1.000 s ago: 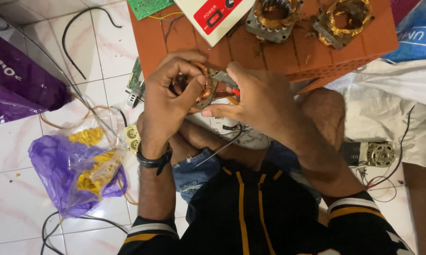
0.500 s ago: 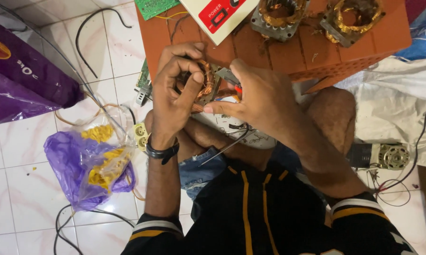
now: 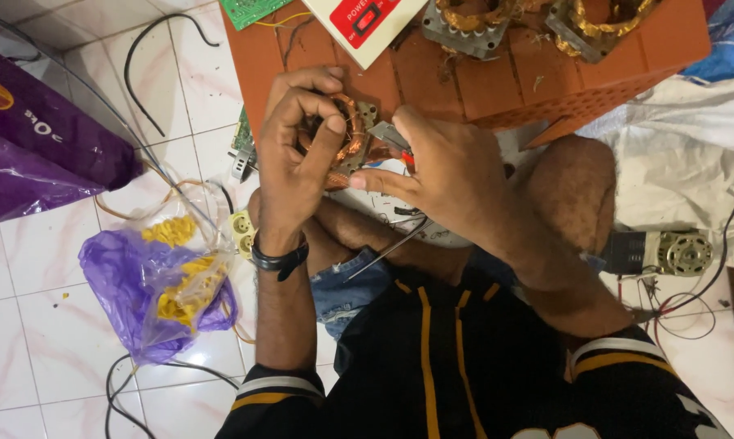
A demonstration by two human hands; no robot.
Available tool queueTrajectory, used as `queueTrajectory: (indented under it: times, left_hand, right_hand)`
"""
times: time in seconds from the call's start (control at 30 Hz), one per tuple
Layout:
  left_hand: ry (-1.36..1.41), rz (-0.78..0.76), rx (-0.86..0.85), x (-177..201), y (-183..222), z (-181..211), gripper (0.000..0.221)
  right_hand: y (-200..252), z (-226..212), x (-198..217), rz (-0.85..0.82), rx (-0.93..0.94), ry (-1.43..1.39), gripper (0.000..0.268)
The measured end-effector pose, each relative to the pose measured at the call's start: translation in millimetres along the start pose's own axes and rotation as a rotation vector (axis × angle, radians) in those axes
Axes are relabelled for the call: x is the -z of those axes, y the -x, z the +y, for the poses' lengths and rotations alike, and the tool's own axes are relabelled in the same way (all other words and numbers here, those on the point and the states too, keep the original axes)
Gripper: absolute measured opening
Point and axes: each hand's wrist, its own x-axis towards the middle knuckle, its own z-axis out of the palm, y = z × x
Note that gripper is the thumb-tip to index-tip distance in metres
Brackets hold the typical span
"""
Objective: Removing copper wiring from a motor stator using pliers for disassembly or recycling.
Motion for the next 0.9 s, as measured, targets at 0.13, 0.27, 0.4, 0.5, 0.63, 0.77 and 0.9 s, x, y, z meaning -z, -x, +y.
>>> queueTrajectory:
  times: [0.13,0.27,0.4,0.5,0.63,0.77,0.9]
  left_hand:
    - [0.006,0.022,-0.006,-1.3,1.0,-1.4,0.004]
    - [0.015,0.040,-0.017,-2.8,1.6,-0.9,0.003]
    - [0.003,0.052,-0.021,-2.9,1.8,-2.4,0.003]
    - [-0.004,0.059,-0.022,-3.7,1.9,-0.7,0.003]
    - [-0.010,0.052,-0.027,-3.5,0.9,0.2,0.004]
    - [-0.038,0.057,-0.036,-3.5,1.2,0.0,0.005]
    - [-0.054,0.056,-0.028,-3.7,1.8,1.5,0.010]
  right_hand:
    - [1.0,-1.1,-0.9,-0.008,-0.008,0.002,0.061]
    - [1.3,0.7,-3.5,-0.011,0.001,-0.004,0.059]
    - [0.6,-2.8,1.0,-0.031,-0.017,0.015,0.058]
    - [1.5,-0.8,-0.2,-0.030,-0.028,0.042,0.063]
    - [1.1,4.4,-4.6,-0.029,-0.010,0.021,0.062]
    - [0.7,3.8,-2.9,-0.057,0.009,0.001,0.054]
    - [0.3,3.5,0.3,-0.076,-0.050,0.008,0.056]
